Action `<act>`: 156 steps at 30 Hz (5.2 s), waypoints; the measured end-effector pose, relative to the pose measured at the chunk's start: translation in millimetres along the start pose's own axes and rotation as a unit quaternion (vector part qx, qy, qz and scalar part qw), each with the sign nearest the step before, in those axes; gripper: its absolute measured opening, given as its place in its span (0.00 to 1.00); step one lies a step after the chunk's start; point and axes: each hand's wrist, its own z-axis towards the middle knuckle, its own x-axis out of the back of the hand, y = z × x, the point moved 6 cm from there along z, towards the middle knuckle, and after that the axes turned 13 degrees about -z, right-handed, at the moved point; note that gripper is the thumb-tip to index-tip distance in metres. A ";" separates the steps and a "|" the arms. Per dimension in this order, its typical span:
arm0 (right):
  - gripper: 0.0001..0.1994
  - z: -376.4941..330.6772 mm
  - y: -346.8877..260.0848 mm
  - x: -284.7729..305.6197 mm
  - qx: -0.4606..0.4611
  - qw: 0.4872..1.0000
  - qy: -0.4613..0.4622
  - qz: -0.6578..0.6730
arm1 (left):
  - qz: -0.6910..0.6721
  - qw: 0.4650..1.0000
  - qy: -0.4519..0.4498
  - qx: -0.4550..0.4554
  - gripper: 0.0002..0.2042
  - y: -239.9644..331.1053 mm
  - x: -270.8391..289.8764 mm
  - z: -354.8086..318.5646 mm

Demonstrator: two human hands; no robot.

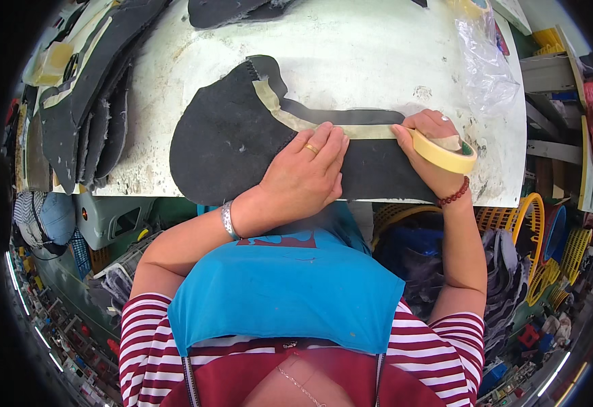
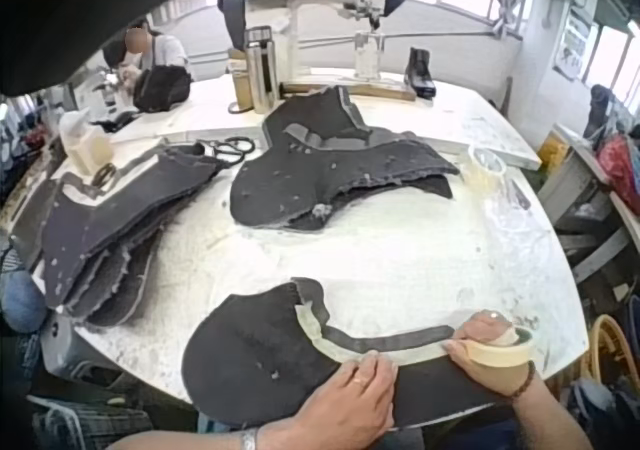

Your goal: Apply adhesive tape to the edges and seams of shoe upper components.

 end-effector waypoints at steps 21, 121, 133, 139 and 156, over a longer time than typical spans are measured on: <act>0.06 -4.2 -54.2 -17.9 0.043 0.990 0.073 -0.113 | -0.145 0.977 -0.021 0.156 0.21 -41.0 5.6 52.3; 0.06 69.3 -127.7 -68.4 -0.046 0.995 0.089 0.027 | -0.192 0.931 0.082 0.301 0.12 -157.6 61.8 -4.3; 0.06 74.5 -138.5 -74.5 0.030 0.979 0.098 -0.176 | 0.021 0.974 0.009 0.225 0.09 -152.1 76.4 19.5; 0.05 74.1 -132.1 -77.3 0.030 0.982 0.105 -0.153 | -0.102 0.989 0.107 -0.021 0.18 -110.2 70.2 -8.9; 0.15 61.7 -122.5 -44.6 0.068 0.989 0.113 0.067 | 0.042 0.996 0.058 0.057 0.20 -90.2 54.7 -29.0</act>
